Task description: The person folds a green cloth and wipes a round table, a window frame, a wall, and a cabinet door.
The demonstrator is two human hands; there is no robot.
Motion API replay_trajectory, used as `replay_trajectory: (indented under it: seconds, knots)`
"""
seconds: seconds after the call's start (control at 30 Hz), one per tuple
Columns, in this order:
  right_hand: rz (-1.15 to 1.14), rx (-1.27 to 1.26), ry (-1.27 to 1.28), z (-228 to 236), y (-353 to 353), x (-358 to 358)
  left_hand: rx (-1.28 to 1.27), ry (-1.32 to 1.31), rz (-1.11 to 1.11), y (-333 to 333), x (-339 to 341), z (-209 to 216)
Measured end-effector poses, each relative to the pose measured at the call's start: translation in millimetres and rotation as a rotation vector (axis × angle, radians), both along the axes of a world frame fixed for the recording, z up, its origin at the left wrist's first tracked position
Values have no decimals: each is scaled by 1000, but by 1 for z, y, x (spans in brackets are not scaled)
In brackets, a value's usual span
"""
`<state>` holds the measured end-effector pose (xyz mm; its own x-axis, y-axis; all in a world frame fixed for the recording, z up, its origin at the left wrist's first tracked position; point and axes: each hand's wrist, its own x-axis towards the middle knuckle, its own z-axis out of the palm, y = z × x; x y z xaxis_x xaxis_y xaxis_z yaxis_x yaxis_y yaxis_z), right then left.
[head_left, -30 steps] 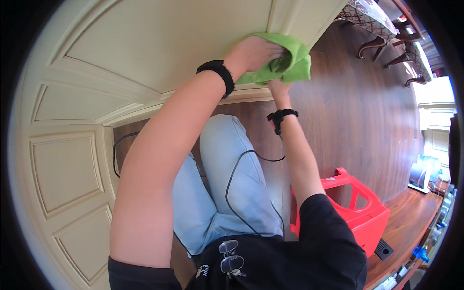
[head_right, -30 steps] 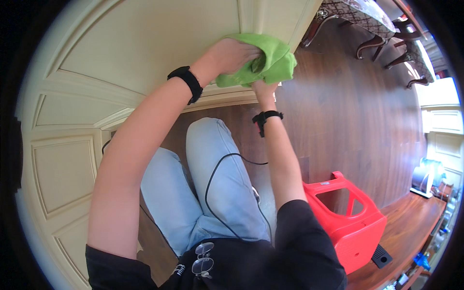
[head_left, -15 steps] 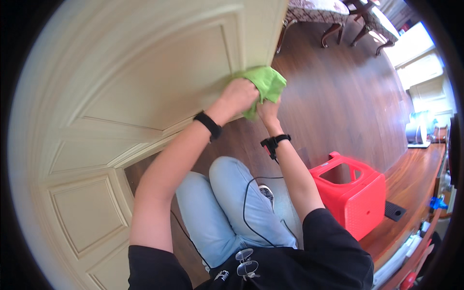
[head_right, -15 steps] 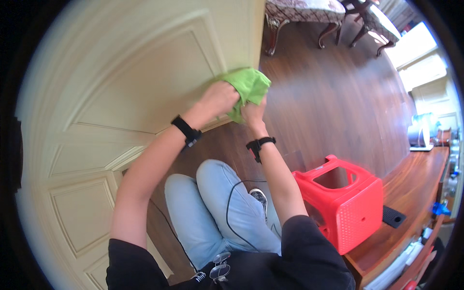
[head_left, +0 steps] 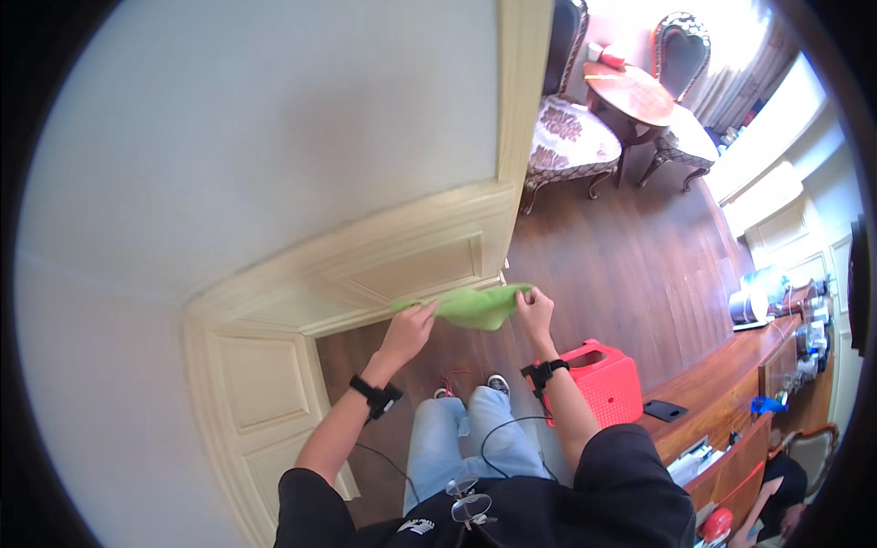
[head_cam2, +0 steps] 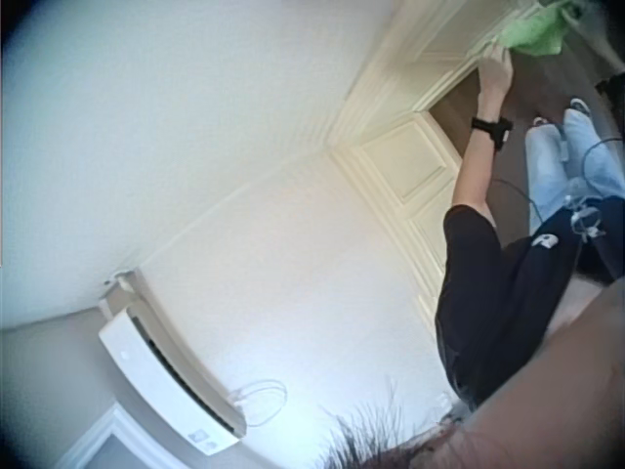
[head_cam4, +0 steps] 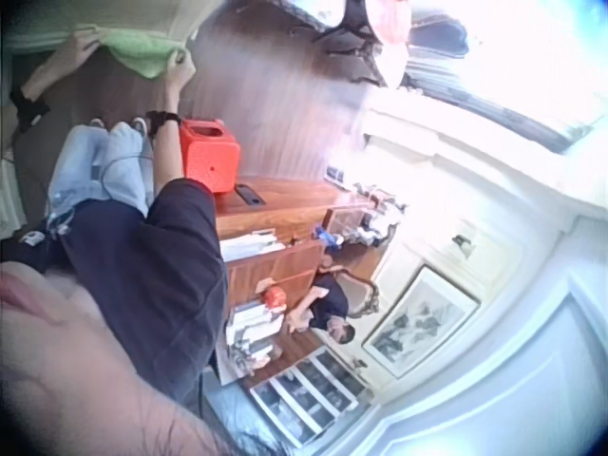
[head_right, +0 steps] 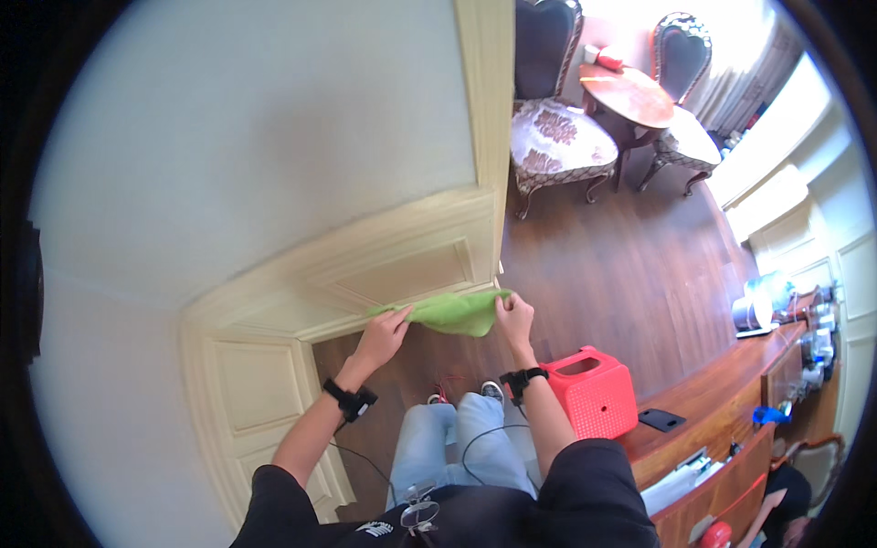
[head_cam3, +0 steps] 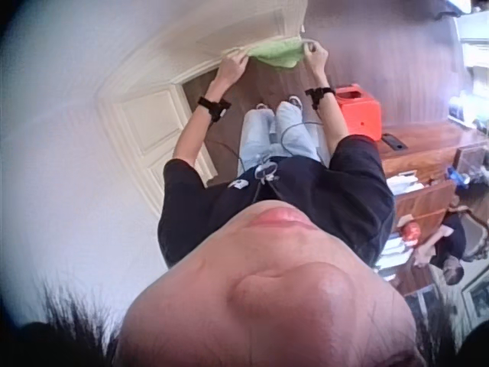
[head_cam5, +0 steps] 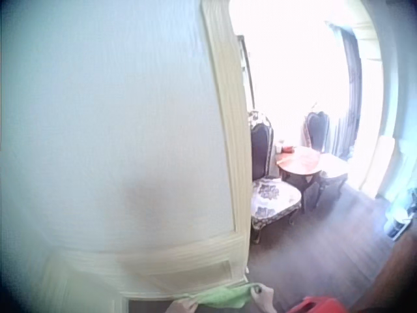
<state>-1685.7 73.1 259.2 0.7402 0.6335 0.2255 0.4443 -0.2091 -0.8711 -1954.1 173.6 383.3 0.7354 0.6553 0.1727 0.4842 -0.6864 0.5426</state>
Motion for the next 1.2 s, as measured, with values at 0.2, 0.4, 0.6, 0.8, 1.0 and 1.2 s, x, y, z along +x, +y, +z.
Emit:
replay_trajectory:
  seconds: [0.2, 0.4, 0.6, 0.8, 1.0, 1.2]
  knots:
    - [232, -84, 165, 129, -82, 3, -131, 46, 207, -60, -54, 135]
    - [313, 277, 1092, 192, -125, 8, 9, 104, 338, -99, -67, 121]
    - [490, 327, 1310, 273, -127, 35, -232, 34, 419, -128, -35, 107]
    - [587, 324, 1328, 279, -99, 79, -376, 157, 290, -75, 9, 103]
    - [470, 234, 1003, 290, -84, 150, -413, 267, -43, 13, 81, 76]
    - [152, -166, 50, 300, -66, 213, -170, 278, -319, 101, 176, 75]
